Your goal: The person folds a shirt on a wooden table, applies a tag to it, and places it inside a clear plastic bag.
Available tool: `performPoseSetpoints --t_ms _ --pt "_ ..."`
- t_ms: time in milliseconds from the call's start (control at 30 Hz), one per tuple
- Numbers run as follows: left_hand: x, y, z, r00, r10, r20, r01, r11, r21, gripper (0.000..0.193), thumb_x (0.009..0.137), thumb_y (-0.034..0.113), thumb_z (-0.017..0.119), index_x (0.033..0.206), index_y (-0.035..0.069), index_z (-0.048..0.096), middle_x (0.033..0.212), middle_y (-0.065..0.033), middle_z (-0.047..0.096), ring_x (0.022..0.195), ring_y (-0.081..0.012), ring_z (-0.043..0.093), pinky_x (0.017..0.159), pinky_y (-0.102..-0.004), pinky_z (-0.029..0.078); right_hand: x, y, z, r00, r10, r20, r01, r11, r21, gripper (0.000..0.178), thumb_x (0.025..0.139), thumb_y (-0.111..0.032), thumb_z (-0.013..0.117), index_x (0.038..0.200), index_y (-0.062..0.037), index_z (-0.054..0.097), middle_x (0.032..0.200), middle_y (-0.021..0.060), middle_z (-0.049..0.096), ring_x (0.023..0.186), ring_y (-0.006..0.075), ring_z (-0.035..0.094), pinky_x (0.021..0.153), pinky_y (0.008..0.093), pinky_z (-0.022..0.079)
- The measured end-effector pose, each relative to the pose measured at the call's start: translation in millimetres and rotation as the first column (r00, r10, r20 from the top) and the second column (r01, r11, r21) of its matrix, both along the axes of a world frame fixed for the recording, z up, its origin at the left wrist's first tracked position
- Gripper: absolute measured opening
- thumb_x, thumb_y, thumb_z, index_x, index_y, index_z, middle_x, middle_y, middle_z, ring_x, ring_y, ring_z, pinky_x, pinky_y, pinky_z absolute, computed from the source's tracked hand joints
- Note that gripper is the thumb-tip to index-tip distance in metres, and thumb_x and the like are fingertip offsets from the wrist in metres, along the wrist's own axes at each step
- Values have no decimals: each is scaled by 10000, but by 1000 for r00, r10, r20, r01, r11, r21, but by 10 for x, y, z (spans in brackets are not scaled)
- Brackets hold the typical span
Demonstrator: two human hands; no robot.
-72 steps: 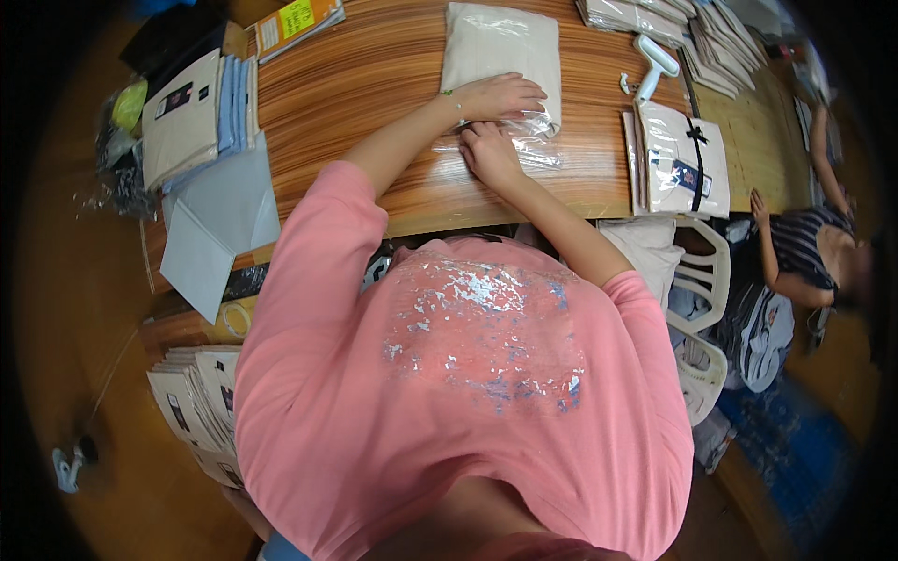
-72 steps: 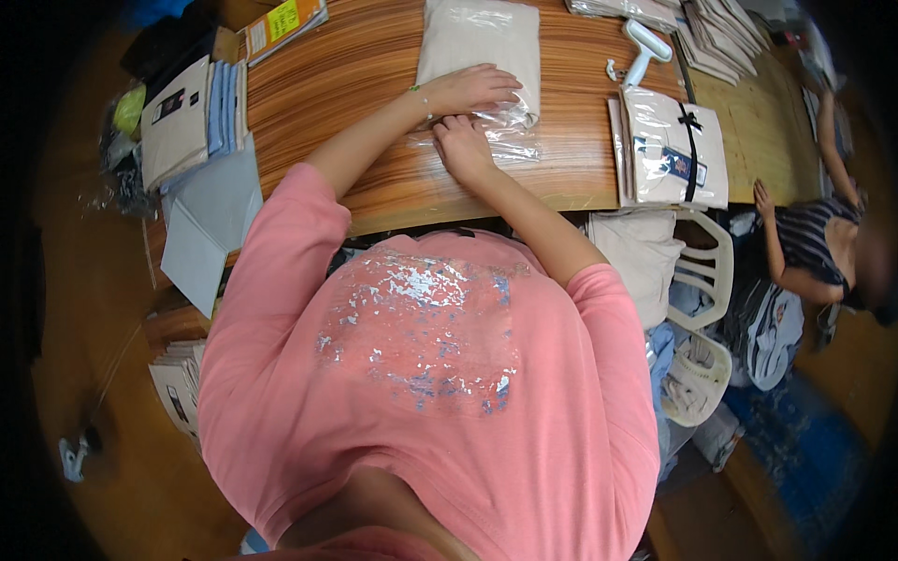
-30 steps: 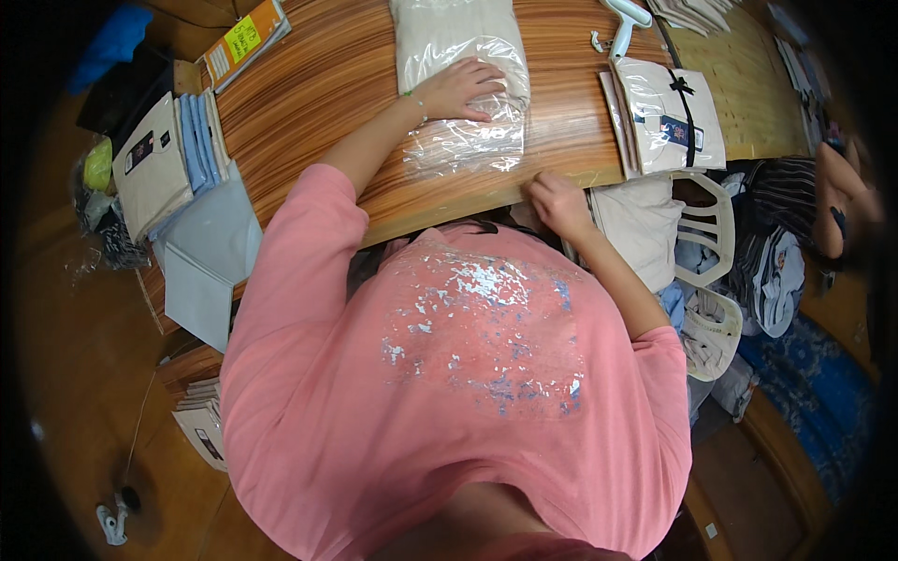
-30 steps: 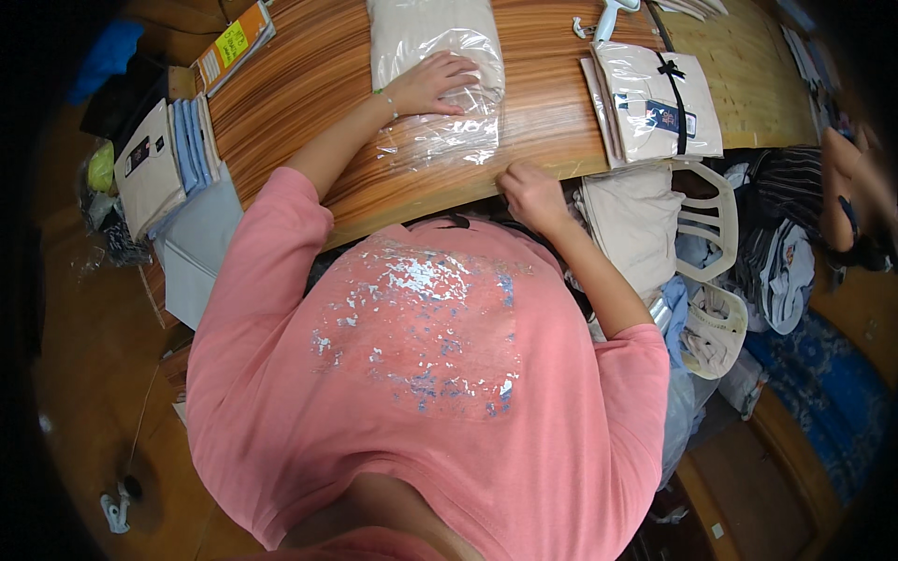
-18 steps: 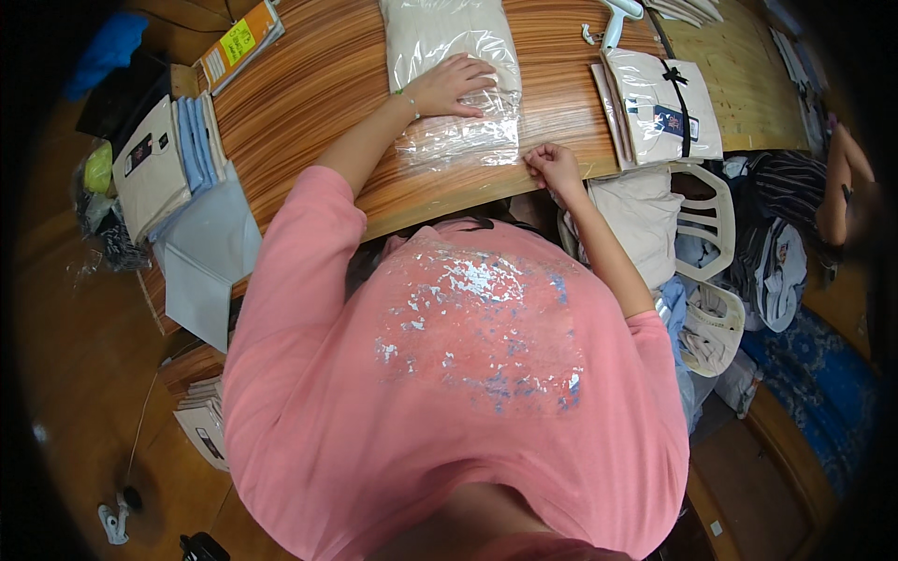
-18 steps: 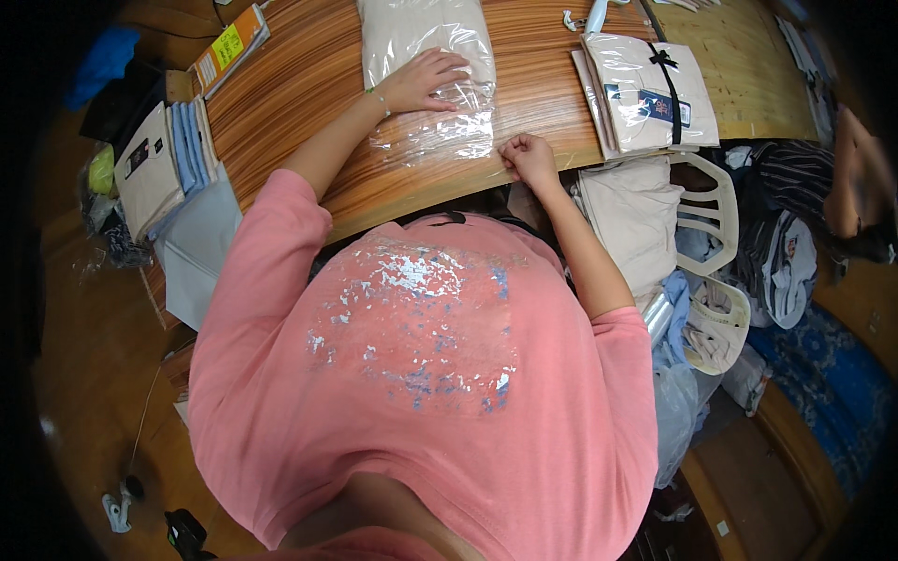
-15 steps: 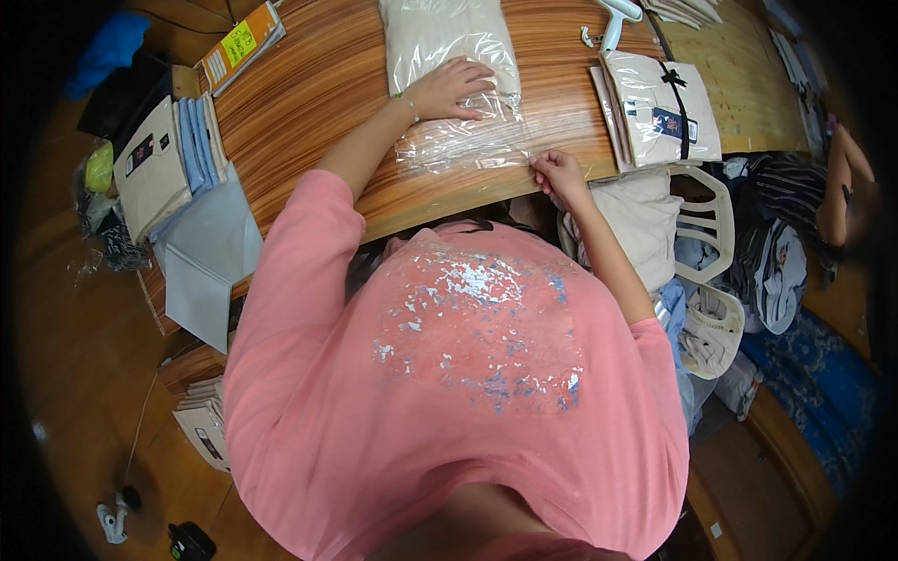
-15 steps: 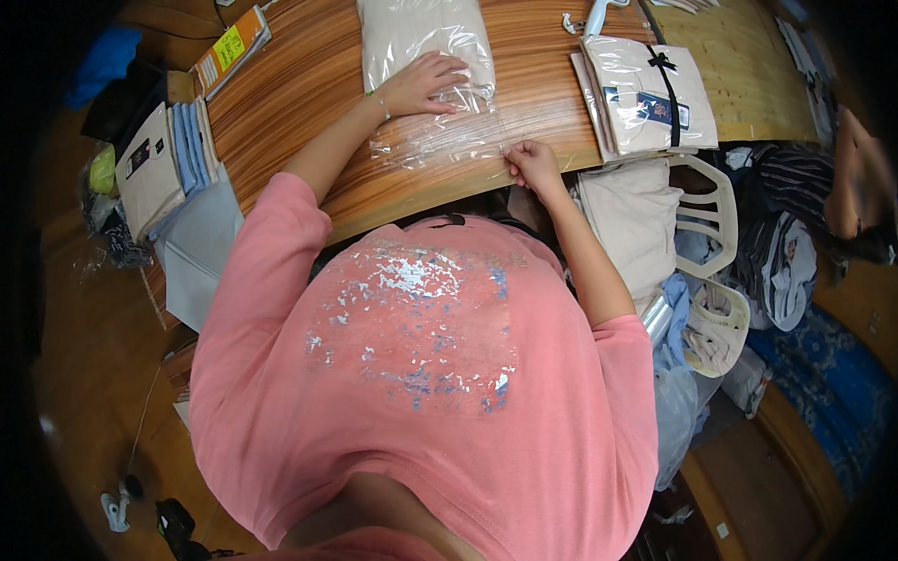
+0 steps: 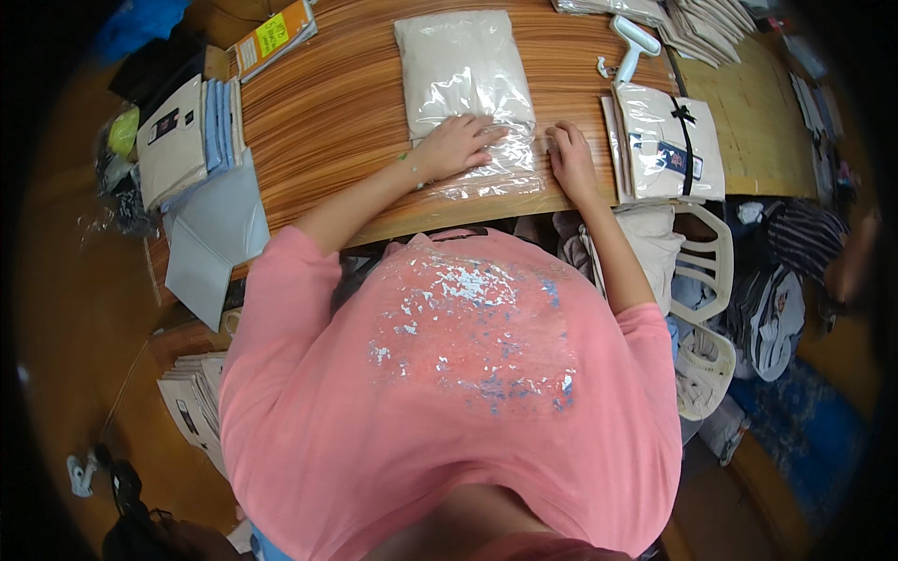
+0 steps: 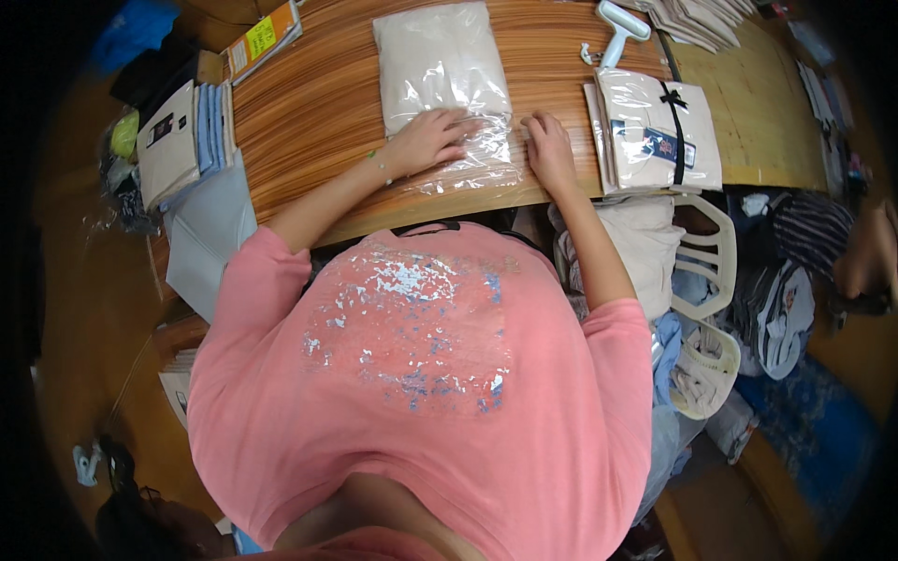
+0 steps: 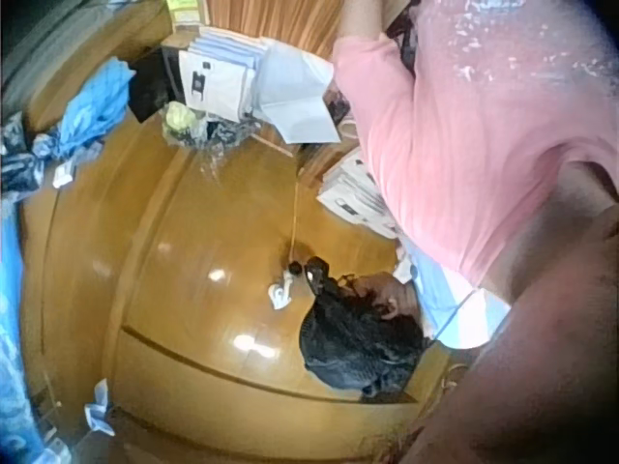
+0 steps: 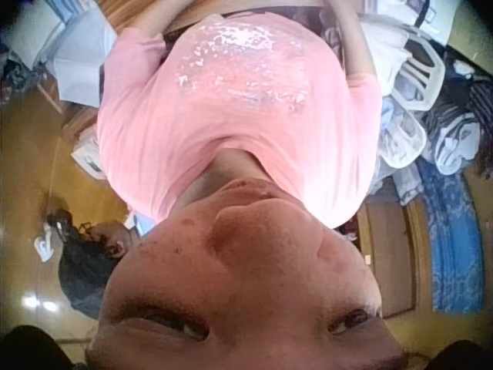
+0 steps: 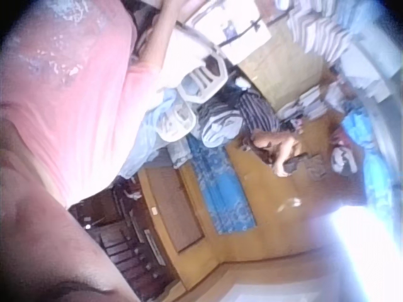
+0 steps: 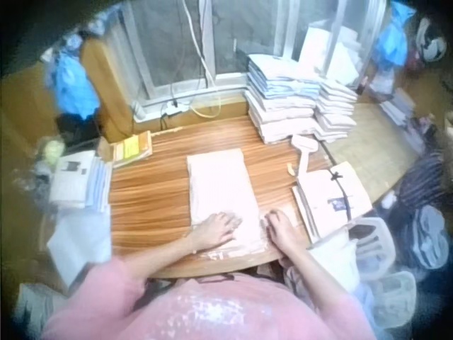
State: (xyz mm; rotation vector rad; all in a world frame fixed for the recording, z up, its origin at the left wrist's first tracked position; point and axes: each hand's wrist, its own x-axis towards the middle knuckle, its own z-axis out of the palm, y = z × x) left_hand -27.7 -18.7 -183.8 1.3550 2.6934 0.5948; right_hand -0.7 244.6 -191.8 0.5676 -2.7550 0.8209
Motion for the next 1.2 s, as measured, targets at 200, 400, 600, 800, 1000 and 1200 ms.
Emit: performPoseSetpoints --t_ms 200,400,600,800,1000,1200 --pt "224 -877 -288 979 206 9 -202 950 239 281 827 29 549 1108 40 560 1215 -120 510 1133 -289 472 943 -371 412 -372 45 -144 912 394 -115 -366 907 208 245 755 -18 550 996 -57 543 1243 131 485 1232 291 408 1011 495 327" --pt "338 -995 -249 979 173 -110 -145 963 228 223 789 11 599 1010 17 581 1202 -123 519 1104 -298 499 929 -375 427 -490 123 -81 843 533 -66 -472 794 383 271 711 -33 575 976 -82 544 1279 91 470 1267 251 375 1050 489 292" --pt "272 -991 -358 985 167 -38 -156 967 199 246 796 80 611 1030 23 562 1221 -105 513 1107 -296 505 929 -373 428 -552 110 -22 791 612 3 -563 724 398 173 758 -49 553 931 -52 545 1246 112 497 1218 292 426 1029 440 341" --pt "260 -949 -267 980 172 -98 -166 984 67 313 796 185 628 1071 57 548 1187 -94 529 1072 -285 526 870 -369 458 -506 55 -40 807 590 14 -526 709 469 207 774 -135 563 967 -66 534 1210 140 505 1188 301 444 1028 428 339" --pt "291 -863 -245 964 208 -164 -201 978 60 222 841 204 574 1010 61 586 1092 -88 565 989 -267 566 811 -365 484 -424 -15 -43 854 520 -21 -467 785 407 190 842 -205 545 974 -68 555 1143 160 541 1107 310 502 978 423 380" --pt "298 -789 -235 847 486 214 -531 777 339 228 911 209 474 959 18 587 940 -130 606 886 -284 591 750 -340 485 -589 -98 3 918 113 379 -36 978 -204 279 912 -284 476 857 -31 577 881 147 615 820 302 600 713 363 459"
